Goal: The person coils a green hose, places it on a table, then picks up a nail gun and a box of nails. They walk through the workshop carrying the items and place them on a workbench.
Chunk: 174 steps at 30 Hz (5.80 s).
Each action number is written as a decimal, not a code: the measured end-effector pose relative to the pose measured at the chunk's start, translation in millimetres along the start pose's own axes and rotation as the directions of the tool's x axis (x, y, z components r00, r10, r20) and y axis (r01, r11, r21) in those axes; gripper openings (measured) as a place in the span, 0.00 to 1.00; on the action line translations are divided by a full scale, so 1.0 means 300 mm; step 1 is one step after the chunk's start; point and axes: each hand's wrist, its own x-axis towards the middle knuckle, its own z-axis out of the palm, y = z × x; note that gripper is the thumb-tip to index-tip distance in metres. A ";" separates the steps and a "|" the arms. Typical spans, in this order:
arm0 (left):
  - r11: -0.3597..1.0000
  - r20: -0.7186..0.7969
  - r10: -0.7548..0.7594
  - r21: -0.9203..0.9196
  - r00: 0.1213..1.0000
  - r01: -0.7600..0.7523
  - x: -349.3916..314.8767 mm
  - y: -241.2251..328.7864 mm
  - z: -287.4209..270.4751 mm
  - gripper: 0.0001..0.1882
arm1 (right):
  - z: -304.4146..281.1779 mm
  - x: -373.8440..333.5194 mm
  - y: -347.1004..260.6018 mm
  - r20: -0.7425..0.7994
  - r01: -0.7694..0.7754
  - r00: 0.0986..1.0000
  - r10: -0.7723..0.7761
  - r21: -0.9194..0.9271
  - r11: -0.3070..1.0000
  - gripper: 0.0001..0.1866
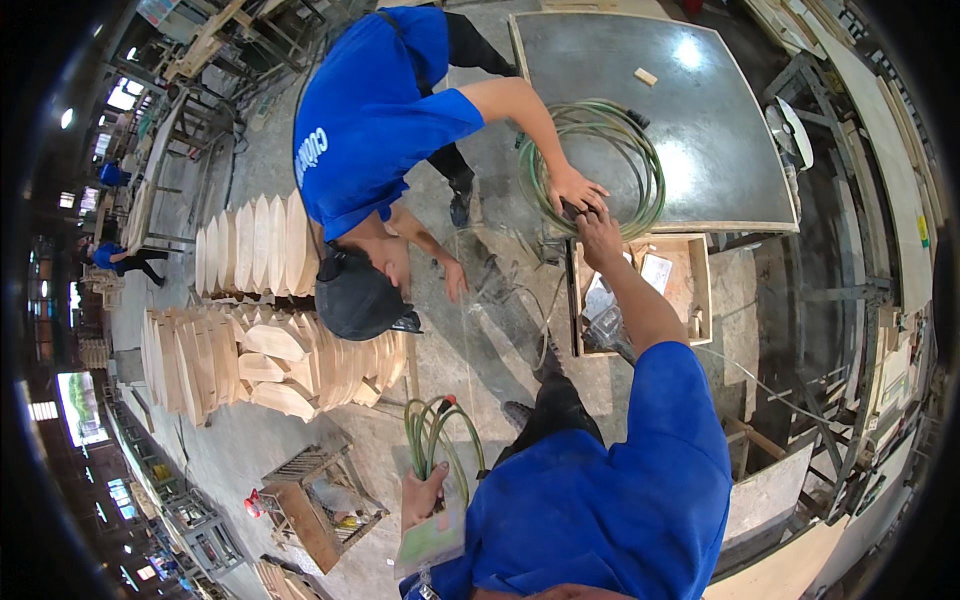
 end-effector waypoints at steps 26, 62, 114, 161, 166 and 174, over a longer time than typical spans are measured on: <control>0.857 0.318 0.316 -0.500 0.894 -0.125 0.143 0.396 0.246 0.12 | -0.708 -0.419 -0.086 0.033 -0.209 0.977 0.212 0.366 0.907 0.13; 0.618 0.057 0.170 -0.784 0.984 -0.062 0.179 0.075 -0.452 0.10 | -0.132 -0.740 -0.007 0.625 -0.310 0.741 0.244 -0.003 0.951 0.22; 0.455 0.304 0.814 -0.863 0.495 -0.218 1.422 2.099 -1.188 0.12 | 0.109 0.258 -0.970 0.828 -0.931 0.313 0.465 0.170 0.324 0.36; 0.273 -0.330 0.168 -0.890 0.929 -0.366 2.651 2.983 -2.034 0.07 | 0.202 3.089 -1.207 0.828 -0.661 0.555 0.087 0.375 0.650 0.27; 0.199 -0.349 0.119 -0.909 0.930 -0.367 2.786 3.146 -2.210 0.09 | 0.265 3.375 -1.353 0.771 -0.442 0.625 -0.122 0.478 0.759 0.28; 0.201 -0.467 0.061 -0.860 0.882 -0.469 2.993 3.290 -2.511 0.14 | 0.314 4.157 -1.794 0.929 -0.893 0.344 0.136 0.279 0.353 0.22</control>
